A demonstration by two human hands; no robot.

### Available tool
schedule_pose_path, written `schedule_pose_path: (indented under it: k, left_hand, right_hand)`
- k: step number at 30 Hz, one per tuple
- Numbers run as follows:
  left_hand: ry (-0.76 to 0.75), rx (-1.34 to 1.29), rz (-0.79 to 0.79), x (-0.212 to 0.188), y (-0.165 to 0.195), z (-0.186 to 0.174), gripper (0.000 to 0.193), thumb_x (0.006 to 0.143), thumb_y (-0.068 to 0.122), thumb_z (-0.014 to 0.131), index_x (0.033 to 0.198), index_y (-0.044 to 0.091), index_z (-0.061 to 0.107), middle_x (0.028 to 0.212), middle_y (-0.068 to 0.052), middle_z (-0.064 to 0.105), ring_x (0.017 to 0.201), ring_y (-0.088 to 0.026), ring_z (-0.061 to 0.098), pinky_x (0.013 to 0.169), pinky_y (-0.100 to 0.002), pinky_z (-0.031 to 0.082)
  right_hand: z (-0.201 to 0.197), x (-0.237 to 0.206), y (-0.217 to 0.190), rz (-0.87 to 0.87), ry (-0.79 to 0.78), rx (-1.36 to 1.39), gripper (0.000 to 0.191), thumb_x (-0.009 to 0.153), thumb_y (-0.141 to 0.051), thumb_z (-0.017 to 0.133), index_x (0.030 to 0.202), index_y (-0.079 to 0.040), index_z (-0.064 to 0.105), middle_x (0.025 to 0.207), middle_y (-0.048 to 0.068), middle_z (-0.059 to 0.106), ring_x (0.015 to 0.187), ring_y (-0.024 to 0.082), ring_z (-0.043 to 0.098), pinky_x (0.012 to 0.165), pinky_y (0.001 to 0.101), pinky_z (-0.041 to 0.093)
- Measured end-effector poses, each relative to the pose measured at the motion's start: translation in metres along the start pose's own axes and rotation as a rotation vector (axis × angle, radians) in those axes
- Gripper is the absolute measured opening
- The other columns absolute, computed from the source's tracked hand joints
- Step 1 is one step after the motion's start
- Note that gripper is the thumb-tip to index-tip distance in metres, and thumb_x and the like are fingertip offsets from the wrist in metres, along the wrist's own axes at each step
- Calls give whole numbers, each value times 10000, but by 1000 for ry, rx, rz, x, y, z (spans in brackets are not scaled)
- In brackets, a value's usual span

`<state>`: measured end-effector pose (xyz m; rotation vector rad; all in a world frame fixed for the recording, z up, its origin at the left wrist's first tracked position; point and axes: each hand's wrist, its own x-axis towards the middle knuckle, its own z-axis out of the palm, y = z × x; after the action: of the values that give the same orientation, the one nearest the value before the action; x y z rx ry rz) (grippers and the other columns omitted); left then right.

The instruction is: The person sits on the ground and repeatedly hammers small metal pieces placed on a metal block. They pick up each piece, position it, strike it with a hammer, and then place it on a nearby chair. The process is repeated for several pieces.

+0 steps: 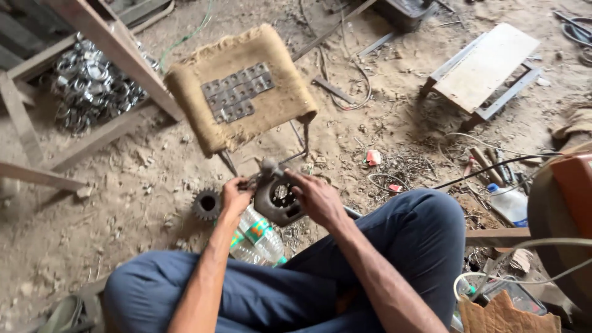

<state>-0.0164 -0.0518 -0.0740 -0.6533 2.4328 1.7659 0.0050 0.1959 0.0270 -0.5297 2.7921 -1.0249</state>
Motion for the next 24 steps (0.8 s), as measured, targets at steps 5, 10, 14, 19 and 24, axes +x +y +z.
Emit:
schedule_pose_path:
  k: [5,10,14,19,24]
  left_hand:
    - [146,83,105,2,3,-4,186,884,80,751,1036,-22,717,823,-73,718,717,-136,631,653,-308,508]
    - [168,52,152,2,6,-7,149,942,113,738,1003,-21,751,838,-71,745,744,-137,660,676,-304,520]
    - [153,-105,69,6,11,-5,129,981,88,646,1035,-20,693,871,-96,752,743,-146,713,644,-294,546]
    - [130,-191,-1,3,21,-2,213,996,60,503,1167,33,628,956,-97,686,668,-169,690,574,-304,535]
    - [125,-150,-49,-3,35,-6,264,983,61,497,1220,46,613,992,-104,648,684,-175,632,610,-338,510]
  right_hand:
    - [-5,-6,0,-49,-63,-111,464,1041,-243,557,1502,-254,506,1035,98,693,686,222,647,526,378,525]
    - [-1,-10,7,-116,-25,-56,490,990,-216,578,1477,-216,521,1039,110,685,624,244,627,489,398,507]
    - [9,-6,9,-121,-61,-100,470,991,-225,566,1456,-175,523,993,123,703,633,246,651,495,395,497]
    - [15,-9,12,-143,-124,-227,492,1041,-213,518,1527,-165,468,873,134,696,592,266,631,495,422,460]
    - [15,-7,12,-95,-166,-187,525,1042,-294,513,1542,-167,414,757,88,626,514,215,550,458,414,432]
